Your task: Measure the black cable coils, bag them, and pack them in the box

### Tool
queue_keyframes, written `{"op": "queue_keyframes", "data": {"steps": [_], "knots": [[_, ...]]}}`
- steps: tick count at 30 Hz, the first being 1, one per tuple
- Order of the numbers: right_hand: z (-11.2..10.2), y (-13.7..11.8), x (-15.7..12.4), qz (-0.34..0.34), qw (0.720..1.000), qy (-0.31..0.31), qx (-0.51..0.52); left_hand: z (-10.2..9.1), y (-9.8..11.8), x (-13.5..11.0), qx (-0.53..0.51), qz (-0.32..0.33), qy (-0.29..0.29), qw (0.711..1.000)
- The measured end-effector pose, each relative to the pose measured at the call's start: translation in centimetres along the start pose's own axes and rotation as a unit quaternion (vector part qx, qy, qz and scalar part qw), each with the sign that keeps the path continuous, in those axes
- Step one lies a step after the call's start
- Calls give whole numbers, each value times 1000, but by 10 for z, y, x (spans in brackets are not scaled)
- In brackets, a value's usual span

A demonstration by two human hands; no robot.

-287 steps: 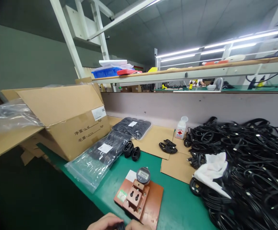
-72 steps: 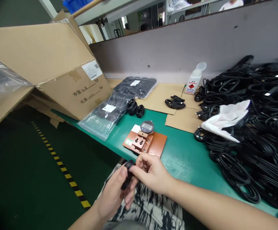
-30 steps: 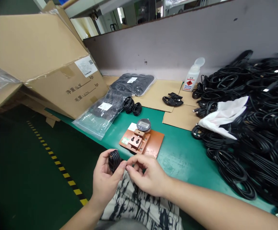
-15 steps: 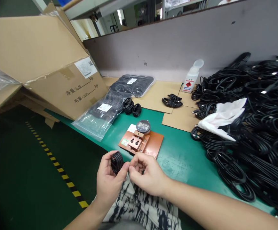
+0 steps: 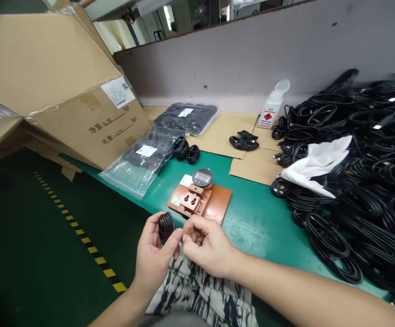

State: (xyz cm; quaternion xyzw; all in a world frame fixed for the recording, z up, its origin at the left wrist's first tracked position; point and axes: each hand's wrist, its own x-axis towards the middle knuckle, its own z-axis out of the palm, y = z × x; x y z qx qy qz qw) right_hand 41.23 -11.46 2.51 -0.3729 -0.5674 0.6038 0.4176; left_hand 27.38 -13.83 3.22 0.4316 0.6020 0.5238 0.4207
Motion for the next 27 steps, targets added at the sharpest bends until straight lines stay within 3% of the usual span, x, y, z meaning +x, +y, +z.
{"op": "queue_keyframes", "data": {"steps": [5, 11, 21, 27], "knots": [[0, 1, 0, -2, 1000, 6, 19, -4, 0, 0, -32, -32, -21, 999], [-1, 1, -5, 52, 993, -99, 23, -6, 6, 3, -54, -30, -13, 998], [2, 0, -3, 70, 991, -62, 99, -8, -4, 3, 21, 21, 8, 1000], [1, 0, -2, 89, 992, -43, 73, -4, -4, 0, 43, 53, 16, 998]]}}
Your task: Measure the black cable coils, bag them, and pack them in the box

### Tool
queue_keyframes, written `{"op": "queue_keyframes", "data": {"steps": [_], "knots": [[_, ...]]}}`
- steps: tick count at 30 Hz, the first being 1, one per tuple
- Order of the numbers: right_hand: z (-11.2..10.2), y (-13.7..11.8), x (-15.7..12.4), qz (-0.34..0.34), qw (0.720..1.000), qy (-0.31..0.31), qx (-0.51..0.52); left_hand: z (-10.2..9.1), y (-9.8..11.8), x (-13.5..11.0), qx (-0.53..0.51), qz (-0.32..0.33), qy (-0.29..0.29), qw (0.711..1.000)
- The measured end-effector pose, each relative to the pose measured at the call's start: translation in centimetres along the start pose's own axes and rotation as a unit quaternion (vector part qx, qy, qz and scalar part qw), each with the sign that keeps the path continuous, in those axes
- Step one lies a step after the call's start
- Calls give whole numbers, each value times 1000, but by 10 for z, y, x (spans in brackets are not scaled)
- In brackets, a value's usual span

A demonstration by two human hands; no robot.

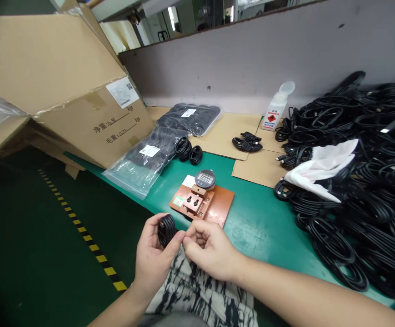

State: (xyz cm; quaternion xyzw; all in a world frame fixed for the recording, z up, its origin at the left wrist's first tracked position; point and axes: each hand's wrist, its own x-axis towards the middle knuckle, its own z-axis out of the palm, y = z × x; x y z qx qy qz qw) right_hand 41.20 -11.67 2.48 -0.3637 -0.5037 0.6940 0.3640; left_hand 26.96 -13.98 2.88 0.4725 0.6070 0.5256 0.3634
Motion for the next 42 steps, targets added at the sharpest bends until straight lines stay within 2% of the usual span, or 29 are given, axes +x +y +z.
{"op": "queue_keyframes", "data": {"steps": [3, 6, 10, 14, 23, 29, 35, 39, 42], "knots": [[0, 0, 1, -17, 999, 22, -32, 0, 2, 0, 1, -14, -7, 1000], [-1, 2, 1, -10, 1000, 27, -6, -4, 3, 1, -24, -60, -21, 998], [-2, 2, 2, 2, 998, 20, 65, -10, 9, 0, -104, -111, -97, 984], [0, -2, 2, 8, 997, 27, 70, -12, 14, -5, -133, -125, -173, 968], [2, 1, 2, 10, 998, 32, 61, -13, 17, -1, -162, -188, -203, 947], [3, 0, 2, -1, 998, 5, 57, -14, 19, 1, -188, -221, -212, 933], [4, -2, 1, 0, 999, -31, 41, -17, 17, 1, -246, -262, -220, 907], [3, 0, 0, -11, 999, -41, 27, -17, 10, 0, -255, -261, -212, 906], [2, 0, 0, -12, 999, -36, 32, -18, 7, 0, -228, -236, -234, 915]]}}
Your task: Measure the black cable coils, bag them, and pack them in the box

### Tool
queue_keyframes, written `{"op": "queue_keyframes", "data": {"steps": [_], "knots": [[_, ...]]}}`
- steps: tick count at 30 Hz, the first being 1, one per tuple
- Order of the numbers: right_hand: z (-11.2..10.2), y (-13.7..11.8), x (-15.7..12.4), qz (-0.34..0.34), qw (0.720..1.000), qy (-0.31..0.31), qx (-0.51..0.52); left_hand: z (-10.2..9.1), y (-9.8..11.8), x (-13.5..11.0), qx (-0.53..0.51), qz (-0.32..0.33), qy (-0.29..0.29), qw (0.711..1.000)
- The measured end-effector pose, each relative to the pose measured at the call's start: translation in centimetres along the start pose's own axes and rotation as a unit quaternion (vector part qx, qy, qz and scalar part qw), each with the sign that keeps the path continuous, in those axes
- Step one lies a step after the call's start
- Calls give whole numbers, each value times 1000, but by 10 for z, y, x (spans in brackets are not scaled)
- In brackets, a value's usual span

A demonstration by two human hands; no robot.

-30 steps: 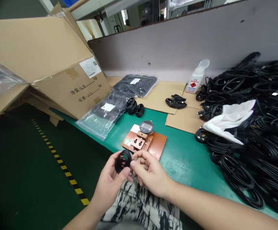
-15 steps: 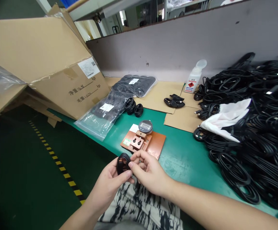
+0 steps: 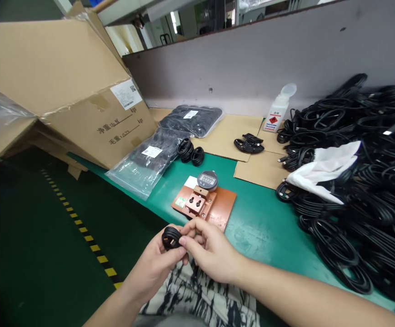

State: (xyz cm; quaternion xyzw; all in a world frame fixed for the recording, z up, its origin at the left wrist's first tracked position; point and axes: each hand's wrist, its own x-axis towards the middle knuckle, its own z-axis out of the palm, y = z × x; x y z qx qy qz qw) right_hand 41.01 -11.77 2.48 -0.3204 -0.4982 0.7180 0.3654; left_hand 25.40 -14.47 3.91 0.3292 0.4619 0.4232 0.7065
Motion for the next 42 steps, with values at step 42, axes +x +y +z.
{"op": "queue_keyframes", "data": {"steps": [42], "knots": [[-3, 5, 1, -7, 994, 29, -104, -5, 0, -6, 324, 51, -27, 944]]}}
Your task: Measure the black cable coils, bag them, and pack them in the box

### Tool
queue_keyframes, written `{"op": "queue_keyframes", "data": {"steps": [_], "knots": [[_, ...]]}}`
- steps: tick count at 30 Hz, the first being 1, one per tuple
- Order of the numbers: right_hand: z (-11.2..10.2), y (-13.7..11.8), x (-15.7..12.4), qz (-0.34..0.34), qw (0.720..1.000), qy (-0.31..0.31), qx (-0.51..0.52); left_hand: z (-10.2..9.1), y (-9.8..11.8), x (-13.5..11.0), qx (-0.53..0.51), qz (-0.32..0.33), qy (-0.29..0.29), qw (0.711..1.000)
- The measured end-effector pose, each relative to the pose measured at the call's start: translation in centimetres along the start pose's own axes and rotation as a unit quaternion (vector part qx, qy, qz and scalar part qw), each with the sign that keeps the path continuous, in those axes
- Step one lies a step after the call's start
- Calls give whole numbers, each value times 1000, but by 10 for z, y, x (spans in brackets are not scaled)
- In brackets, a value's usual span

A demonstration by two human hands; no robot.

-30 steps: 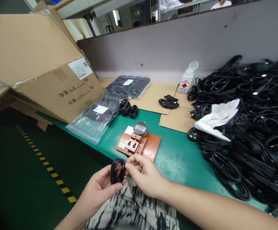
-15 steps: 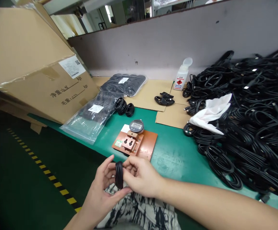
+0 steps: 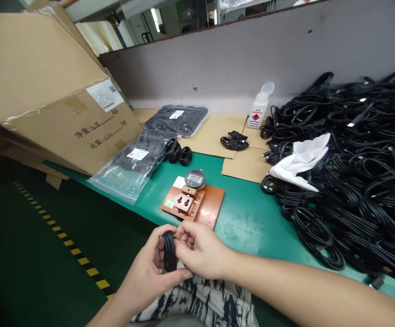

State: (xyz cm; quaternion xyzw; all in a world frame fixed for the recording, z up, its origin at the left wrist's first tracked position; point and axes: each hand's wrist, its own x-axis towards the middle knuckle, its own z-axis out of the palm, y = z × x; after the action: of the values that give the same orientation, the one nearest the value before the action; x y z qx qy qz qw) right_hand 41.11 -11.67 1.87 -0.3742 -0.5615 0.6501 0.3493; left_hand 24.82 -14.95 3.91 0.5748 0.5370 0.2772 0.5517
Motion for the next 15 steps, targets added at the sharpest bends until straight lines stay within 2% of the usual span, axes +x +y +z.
{"op": "queue_keyframes", "data": {"steps": [4, 8, 10, 12, 15], "knots": [[-1, -1, 1, -16, 1000, 27, -5, -1, -5, -3, -101, -5, -14, 995], [-2, -4, 2, -6, 999, 23, 25, -9, -10, -3, -201, 16, -105, 974], [-2, -5, 1, -9, 999, 16, 35, -12, -12, 0, -263, 16, -123, 957], [-2, -5, 0, -22, 999, 12, 38, -12, -13, 4, -273, -2, -113, 955], [-2, -5, -2, -29, 998, -16, 45, -10, -11, 10, -221, -42, -107, 968]]}}
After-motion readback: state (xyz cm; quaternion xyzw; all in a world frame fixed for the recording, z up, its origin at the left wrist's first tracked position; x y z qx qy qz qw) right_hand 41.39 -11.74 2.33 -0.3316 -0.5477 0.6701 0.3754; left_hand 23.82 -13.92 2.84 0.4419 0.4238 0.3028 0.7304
